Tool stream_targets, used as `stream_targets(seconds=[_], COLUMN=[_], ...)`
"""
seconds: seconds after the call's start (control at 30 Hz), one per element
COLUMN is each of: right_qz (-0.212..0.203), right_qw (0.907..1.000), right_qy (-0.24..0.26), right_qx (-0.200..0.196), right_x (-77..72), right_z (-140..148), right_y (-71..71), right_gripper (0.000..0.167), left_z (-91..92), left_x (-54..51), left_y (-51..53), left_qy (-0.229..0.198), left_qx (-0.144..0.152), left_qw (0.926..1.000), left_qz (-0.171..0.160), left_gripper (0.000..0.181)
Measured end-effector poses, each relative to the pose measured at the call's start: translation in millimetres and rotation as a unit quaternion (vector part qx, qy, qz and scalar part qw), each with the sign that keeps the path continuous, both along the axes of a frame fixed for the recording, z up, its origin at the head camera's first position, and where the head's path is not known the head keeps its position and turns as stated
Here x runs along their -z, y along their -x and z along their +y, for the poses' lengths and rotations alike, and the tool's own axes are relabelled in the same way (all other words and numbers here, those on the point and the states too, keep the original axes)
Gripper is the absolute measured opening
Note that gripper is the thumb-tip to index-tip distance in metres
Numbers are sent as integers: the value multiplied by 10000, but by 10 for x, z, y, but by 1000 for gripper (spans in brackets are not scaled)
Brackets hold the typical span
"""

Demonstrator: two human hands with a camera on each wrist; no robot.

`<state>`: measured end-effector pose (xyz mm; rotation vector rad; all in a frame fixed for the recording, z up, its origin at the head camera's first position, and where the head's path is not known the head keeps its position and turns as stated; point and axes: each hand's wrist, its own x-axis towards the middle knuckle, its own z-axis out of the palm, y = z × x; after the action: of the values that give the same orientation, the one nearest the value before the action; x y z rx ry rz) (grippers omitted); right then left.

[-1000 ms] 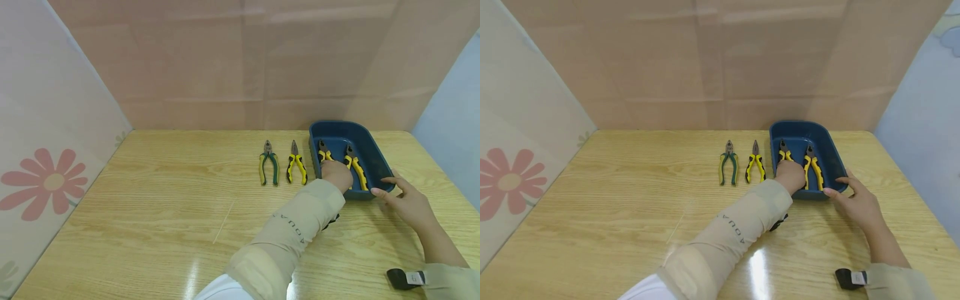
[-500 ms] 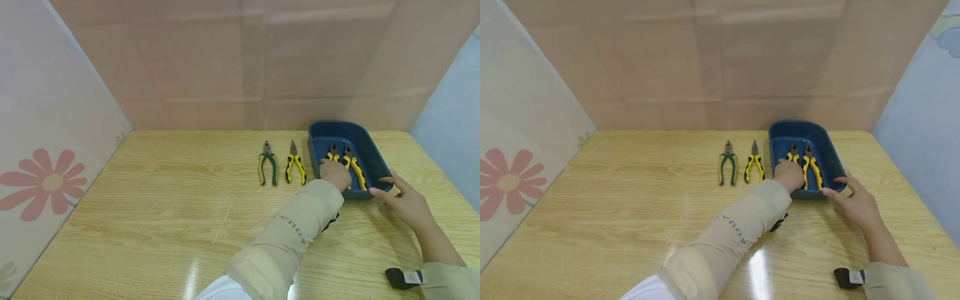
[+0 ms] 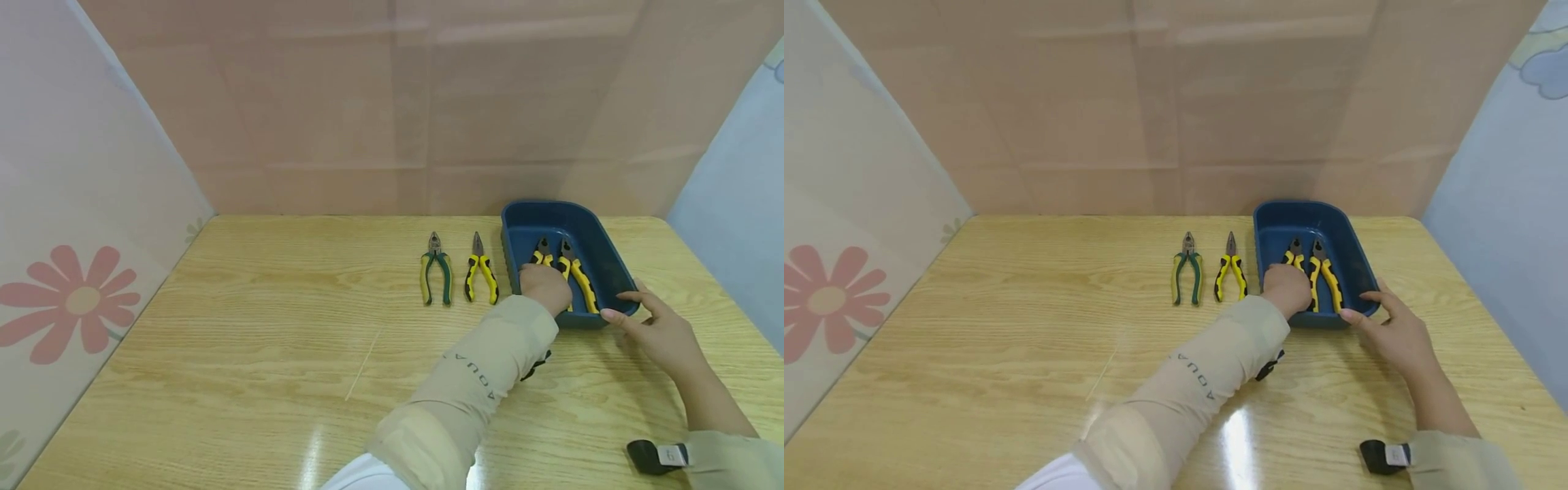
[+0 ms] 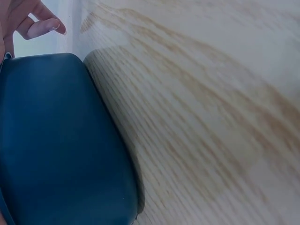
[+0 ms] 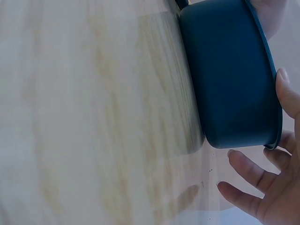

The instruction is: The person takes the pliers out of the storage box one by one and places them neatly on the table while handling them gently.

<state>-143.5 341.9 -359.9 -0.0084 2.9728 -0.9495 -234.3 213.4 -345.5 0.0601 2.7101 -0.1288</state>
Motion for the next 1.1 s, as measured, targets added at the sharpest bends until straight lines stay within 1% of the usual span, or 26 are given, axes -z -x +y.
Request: stream_targets(seconds=[0.07, 0.13, 0.2, 0.3, 0.43, 0.5, 0.53, 0.57, 0.63, 0.77, 0.87, 0.9, 1.03, 1.1], right_qz=[2, 18, 27, 42, 49, 56, 60, 63, 87, 100, 70, 50, 45, 38], right_qw=[10000, 10000, 10000, 10000, 10000, 10000, 10000, 10000, 10000, 9999, 10000, 9999, 9999, 9999], right_qy=[6, -8, -12, -15, 19, 29, 28, 31, 2, 15, 20, -5, -54, -51], right_qx=[3, 0, 2, 1, 4, 11, 15, 16, 11, 13, 67, 135, 140, 100], right_x=[-7, -14, -17, -19, -33, -37, -37, -35, -28, -4, 17, 25, 17, 0], right_z=[-1, -1, 2, 8, 4, 3, 5, 8, 18, 40, 52, 53, 34, 13], right_y=[-2, -5, -6, -6, -11, -13, -13, -14, -13, -12, -12, -11, -9, -8], right_gripper=[61, 60, 60, 59, 59, 60, 60, 60, 59, 60, 61, 61, 60, 60], left_z=[0, -7, -12, -21, -35, -44, -47, -49, -55, -70, -95, -105, -151, -177], left_x=[-7, -19, -31, -50, -83, -99, -102, -108, -119, -143, -160, -167, -188, -201], left_y=[0, -3, 0, 14, 39, 42, 41, 39, 34, 23, 21, 20, 11, -2], left_qy=[-126, -208, -280, -375, -674, -788, -841, -920, -1080, -1361, -1501, -1556, -1768, -1833], left_qx=[-147, -186, -144, 1, -25, 10, 55, 44, 27, -55, -12, -2, 23, 53], left_qw=[9998, 9996, 9995, 9993, 9977, 9969, 9964, 9957, 9941, 9906, 9886, 9878, 9842, 9830], left_qz=[56, 66, 73, 71, 63, 65, 52, 42, -11, -87, -99, -91, -20, 30], left_gripper=[39, 41, 39, 39, 39, 36, 31, 26, 22, 22, 22, 23, 34, 36])
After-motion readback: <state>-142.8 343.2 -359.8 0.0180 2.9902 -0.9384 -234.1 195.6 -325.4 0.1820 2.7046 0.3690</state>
